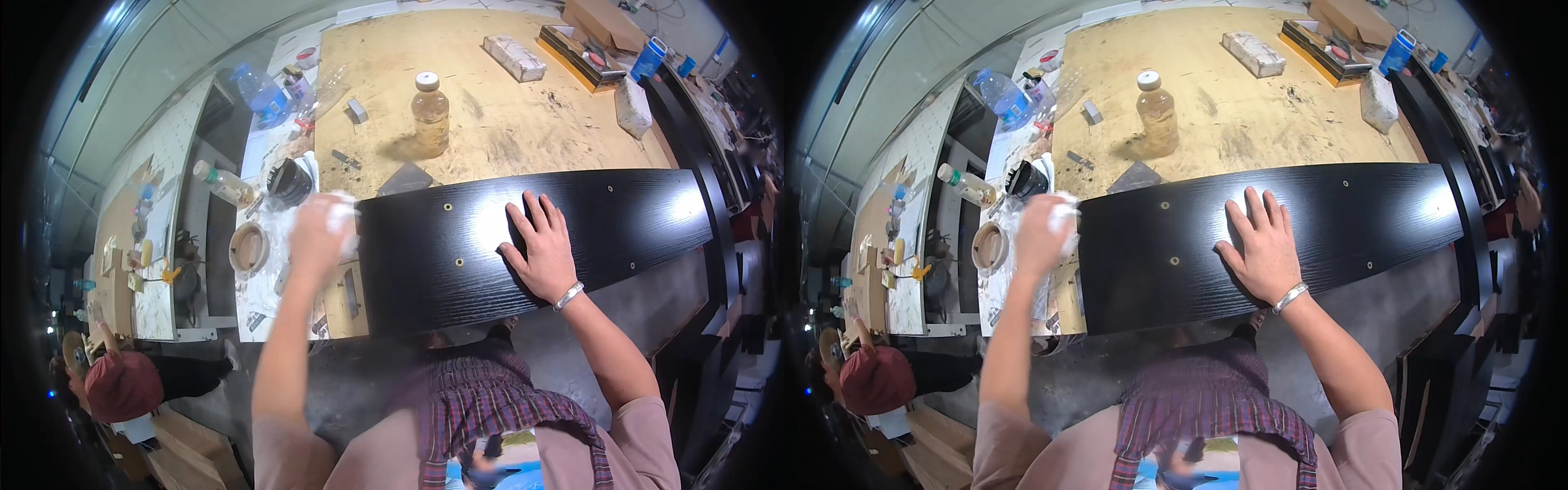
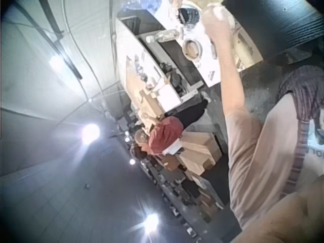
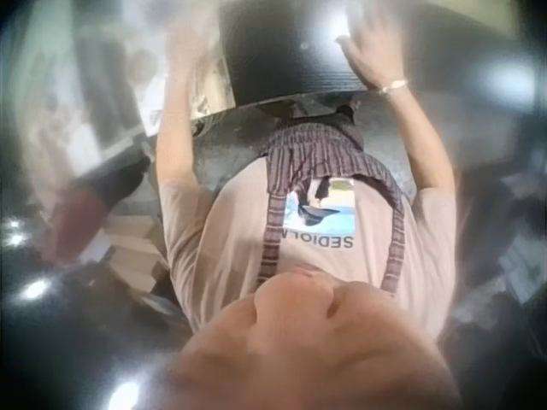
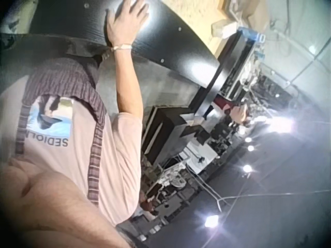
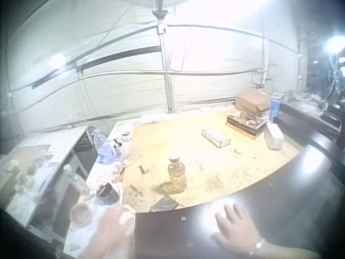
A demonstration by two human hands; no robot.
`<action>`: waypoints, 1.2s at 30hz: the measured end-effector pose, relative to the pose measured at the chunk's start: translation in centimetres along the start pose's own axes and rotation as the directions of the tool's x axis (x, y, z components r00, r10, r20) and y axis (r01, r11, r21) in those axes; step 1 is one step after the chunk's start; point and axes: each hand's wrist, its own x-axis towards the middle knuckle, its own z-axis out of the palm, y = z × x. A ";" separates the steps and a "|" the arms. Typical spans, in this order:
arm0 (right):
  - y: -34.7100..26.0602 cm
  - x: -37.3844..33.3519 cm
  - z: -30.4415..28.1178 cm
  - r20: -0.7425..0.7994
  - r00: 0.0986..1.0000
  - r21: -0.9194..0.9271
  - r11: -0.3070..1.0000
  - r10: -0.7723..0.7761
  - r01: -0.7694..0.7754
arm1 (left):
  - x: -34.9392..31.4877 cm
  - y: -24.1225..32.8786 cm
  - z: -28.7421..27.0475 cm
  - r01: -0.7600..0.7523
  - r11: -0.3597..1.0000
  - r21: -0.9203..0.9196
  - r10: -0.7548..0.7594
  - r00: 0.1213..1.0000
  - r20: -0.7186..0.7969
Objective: The person wipes a long black wooden board with a white cloth, then uses a small rectangular block to rub the surface. They flip the board over and continue wiping and rubbing both sides repeatedly.
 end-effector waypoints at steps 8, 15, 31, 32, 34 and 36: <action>0.3 0.2 0.4 -0.055 0.998 0.025 1.000 0.014 -0.012 | -0.2 1.1 -2.0 0.054 0.994 0.092 -0.082 0.941 0.329; 0.1 0.2 0.2 -0.042 0.999 0.031 0.999 0.019 -0.018 | 1.2 0.9 -2.2 0.028 0.996 0.084 -0.060 0.910 0.410; -0.1 0.2 0.2 -0.045 0.999 0.027 0.999 0.028 -0.027 | 3.3 0.7 -3.0 -0.012 0.999 0.042 -0.013 0.841 0.541; -0.1 0.2 0.2 -0.043 0.999 0.030 0.999 0.029 -0.028 | 3.3 0.5 -2.9 0.004 0.999 0.037 -0.024 0.840 0.542; -0.1 0.2 0.2 -0.040 0.999 0.035 0.999 0.032 -0.031 | 3.2 0.0 -2.7 0.036 0.999 0.028 -0.045 0.837 0.545; -0.1 0.2 0.2 -0.042 0.999 0.030 0.999 0.032 -0.031 | 3.5 0.0 -2.6 0.001 0.999 0.036 -0.020 0.836 0.549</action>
